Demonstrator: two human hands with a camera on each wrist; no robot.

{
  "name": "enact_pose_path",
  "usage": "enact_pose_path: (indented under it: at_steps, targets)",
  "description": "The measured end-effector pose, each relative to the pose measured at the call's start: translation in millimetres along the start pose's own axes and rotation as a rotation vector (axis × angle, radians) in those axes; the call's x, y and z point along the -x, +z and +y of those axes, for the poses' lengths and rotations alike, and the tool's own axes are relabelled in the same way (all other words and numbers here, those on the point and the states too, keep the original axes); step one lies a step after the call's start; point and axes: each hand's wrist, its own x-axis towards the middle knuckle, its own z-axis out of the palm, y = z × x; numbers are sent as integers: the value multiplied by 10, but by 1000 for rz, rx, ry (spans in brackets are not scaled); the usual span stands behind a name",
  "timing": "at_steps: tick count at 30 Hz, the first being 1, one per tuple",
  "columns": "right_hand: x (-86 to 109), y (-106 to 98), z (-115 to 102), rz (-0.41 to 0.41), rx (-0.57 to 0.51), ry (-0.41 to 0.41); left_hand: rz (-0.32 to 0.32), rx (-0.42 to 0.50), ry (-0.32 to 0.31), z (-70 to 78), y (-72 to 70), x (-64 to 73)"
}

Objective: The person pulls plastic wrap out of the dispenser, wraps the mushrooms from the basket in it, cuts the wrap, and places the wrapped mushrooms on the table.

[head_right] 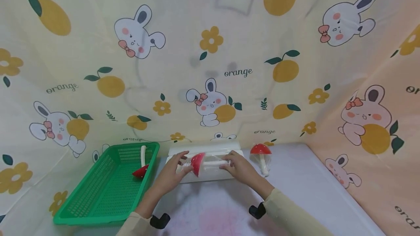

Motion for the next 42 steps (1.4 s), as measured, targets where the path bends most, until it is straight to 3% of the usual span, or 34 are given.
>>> enact_pose_path:
  at_steps: [5, 7, 16, 25, 33, 38, 42]
  targets:
    - [-31, -20, 34, 23, -40, -21, -75, 14, 177, -47, -32, -36]
    - [-38, -15, 37, 33, -63, -13, -80, 4, 206, -66, -6, -68]
    - [-8, 55, 17, 55, -94, -7, -48, 58, 139, -113, 161, -210]
    - [7, 20, 7, 78, -60, -18, -116, 100, 116, -127, 166, -309]
    - [-32, -40, -57, 154, -53, -17, 3, 116, 55, -43, 180, -294]
    - [-87, -149, -154, 180, -59, -27, 103, 134, 73, 25, 147, -315]
    - [-115, -211, -198, 192, -75, -32, 133, 150, 70, 81, 124, -330]
